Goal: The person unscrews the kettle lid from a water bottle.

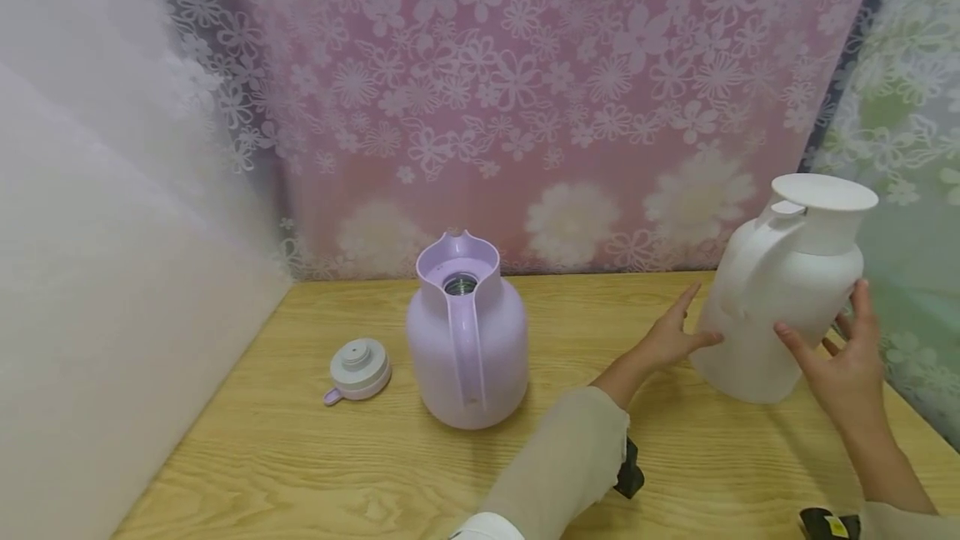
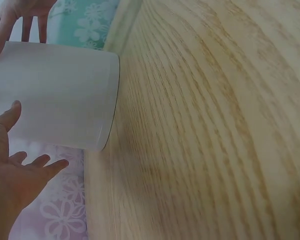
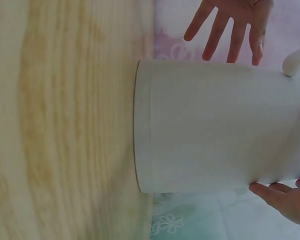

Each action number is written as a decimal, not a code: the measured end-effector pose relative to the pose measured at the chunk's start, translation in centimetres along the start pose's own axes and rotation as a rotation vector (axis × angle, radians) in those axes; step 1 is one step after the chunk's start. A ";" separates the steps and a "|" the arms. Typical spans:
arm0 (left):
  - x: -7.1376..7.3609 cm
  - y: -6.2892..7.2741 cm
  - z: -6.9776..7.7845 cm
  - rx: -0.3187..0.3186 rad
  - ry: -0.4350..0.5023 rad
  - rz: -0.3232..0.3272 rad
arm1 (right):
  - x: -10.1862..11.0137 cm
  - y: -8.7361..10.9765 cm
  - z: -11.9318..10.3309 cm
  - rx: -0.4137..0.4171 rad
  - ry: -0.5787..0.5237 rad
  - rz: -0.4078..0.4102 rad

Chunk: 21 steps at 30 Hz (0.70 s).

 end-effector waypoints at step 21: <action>-1.8 -2.0 0.6 -0.106 -0.126 -0.018 | -1.3 -0.3 0.5 0.107 -0.011 -0.112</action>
Point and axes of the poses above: each hand's wrist, its own y-axis away from the middle knuckle, its own x-axis out of the back of the hand, z = x × y, the point moved 10 cm from there along -y, towards the middle knuckle, and after that the axes turned 2 degrees about -x, right-handed, at the moved point
